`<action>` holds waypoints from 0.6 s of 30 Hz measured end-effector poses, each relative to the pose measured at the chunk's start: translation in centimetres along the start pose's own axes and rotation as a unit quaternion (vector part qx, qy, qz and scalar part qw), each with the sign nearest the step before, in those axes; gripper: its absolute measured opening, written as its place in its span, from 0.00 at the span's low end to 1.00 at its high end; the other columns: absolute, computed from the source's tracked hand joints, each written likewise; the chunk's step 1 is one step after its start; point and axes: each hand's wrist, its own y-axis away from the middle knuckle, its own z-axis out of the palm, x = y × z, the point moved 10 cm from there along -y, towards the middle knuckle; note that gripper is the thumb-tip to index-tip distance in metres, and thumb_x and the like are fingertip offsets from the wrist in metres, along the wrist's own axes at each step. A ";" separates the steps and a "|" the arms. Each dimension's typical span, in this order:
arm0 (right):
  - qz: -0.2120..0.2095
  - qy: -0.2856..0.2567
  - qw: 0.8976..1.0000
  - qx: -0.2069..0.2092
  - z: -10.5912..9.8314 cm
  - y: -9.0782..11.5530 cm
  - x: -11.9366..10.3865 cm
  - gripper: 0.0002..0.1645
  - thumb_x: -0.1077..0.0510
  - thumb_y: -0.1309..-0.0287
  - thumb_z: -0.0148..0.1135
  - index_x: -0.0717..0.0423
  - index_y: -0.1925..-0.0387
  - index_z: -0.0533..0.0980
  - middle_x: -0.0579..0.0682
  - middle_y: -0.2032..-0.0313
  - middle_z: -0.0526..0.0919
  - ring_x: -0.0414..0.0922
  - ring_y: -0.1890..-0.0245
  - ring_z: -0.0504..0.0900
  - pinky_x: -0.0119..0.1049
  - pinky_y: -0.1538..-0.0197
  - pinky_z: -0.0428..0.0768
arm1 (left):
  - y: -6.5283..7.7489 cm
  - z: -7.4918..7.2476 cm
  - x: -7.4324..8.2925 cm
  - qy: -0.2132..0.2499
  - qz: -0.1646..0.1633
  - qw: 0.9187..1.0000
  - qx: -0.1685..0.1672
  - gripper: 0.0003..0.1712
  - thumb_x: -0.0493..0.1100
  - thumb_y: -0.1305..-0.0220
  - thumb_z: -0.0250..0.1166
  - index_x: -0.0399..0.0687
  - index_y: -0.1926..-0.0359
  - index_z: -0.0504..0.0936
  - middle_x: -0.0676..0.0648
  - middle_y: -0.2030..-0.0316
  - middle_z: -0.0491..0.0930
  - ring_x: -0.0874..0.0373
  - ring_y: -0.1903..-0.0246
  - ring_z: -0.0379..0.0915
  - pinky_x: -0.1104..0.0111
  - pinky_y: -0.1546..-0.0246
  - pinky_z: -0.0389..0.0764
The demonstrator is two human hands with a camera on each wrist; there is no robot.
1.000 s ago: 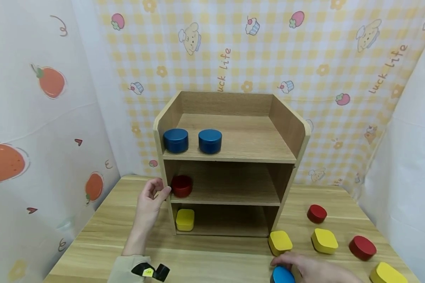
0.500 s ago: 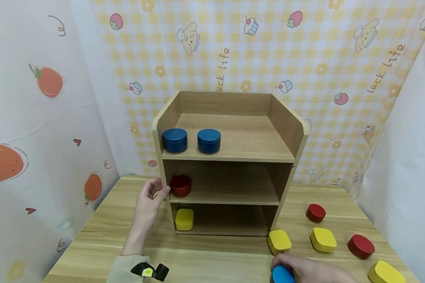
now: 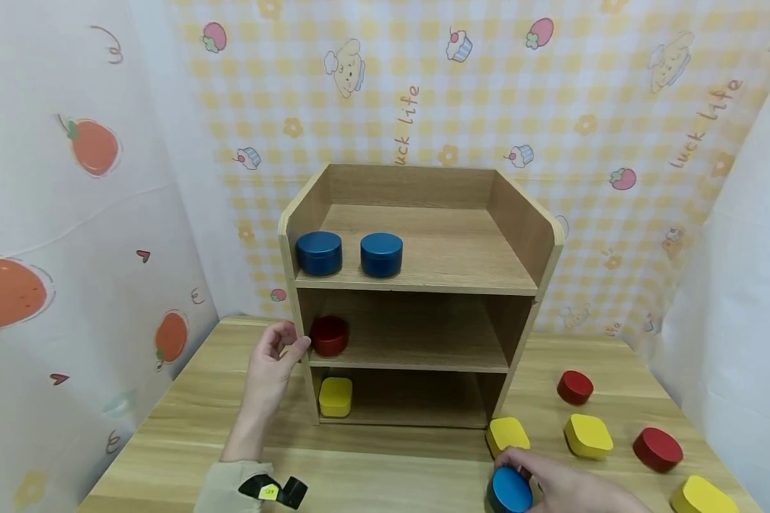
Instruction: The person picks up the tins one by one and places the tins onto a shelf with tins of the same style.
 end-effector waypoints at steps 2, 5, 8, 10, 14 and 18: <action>-0.008 0.008 1.000 0.011 -0.3 -0.1 -0.5 0.33 0.52 0.43 0.71 0.51 0.40 0.66 0.42 0.50 0.74 0.37 0.54 0.72 0.30 0.54 0.73 | 0.0 0.1 0.0 -0.003 0.003 1.000 -0.003 0.13 0.31 0.37 0.65 0.38 0.55 0.71 0.49 0.63 0.71 0.60 0.59 0.70 0.76 0.64 0.75; -0.020 0.021 0.999 0.027 -0.9 -0.2 -1.4 0.33 0.52 0.43 0.71 0.54 0.40 0.66 0.42 0.49 0.74 0.38 0.53 0.72 0.29 0.53 0.74 | 0.0 0.3 0.1 -0.003 0.008 1.000 -0.008 0.13 0.31 0.36 0.65 0.37 0.54 0.71 0.49 0.63 0.71 0.60 0.60 0.70 0.76 0.64 0.75; -0.024 0.045 0.998 0.048 -1.6 -0.1 -2.4 0.34 0.51 0.45 0.72 0.53 0.40 0.67 0.43 0.48 0.74 0.38 0.54 0.72 0.29 0.53 0.75 | 0.0 0.3 0.0 -0.002 0.007 1.000 -0.009 0.13 0.31 0.36 0.65 0.37 0.54 0.71 0.48 0.63 0.71 0.60 0.60 0.70 0.76 0.64 0.75; -0.038 0.073 0.994 0.069 -2.3 -0.1 -3.3 0.35 0.50 0.46 0.73 0.53 0.40 0.67 0.44 0.48 0.74 0.38 0.54 0.72 0.30 0.54 0.77 | 0.0 0.3 -0.1 -0.001 0.004 1.000 -0.009 0.13 0.31 0.36 0.65 0.37 0.54 0.71 0.49 0.63 0.70 0.60 0.60 0.70 0.75 0.64 0.75; -0.072 0.103 0.985 0.118 -3.7 0.2 -5.2 0.36 0.50 0.46 0.73 0.54 0.39 0.67 0.44 0.49 0.76 0.38 0.54 0.73 0.33 0.59 0.78 | 0.0 0.2 0.0 0.000 0.003 1.000 -0.006 0.13 0.31 0.36 0.65 0.38 0.54 0.71 0.49 0.63 0.70 0.60 0.60 0.69 0.75 0.63 0.74; -0.083 0.086 0.983 0.141 -4.8 0.5 -6.7 0.34 0.52 0.44 0.72 0.53 0.39 0.68 0.43 0.53 0.77 0.39 0.58 0.73 0.34 0.67 0.76 | 0.1 0.0 0.0 -0.004 0.003 1.000 -0.004 0.13 0.32 0.36 0.65 0.38 0.54 0.71 0.49 0.63 0.71 0.60 0.60 0.70 0.75 0.63 0.74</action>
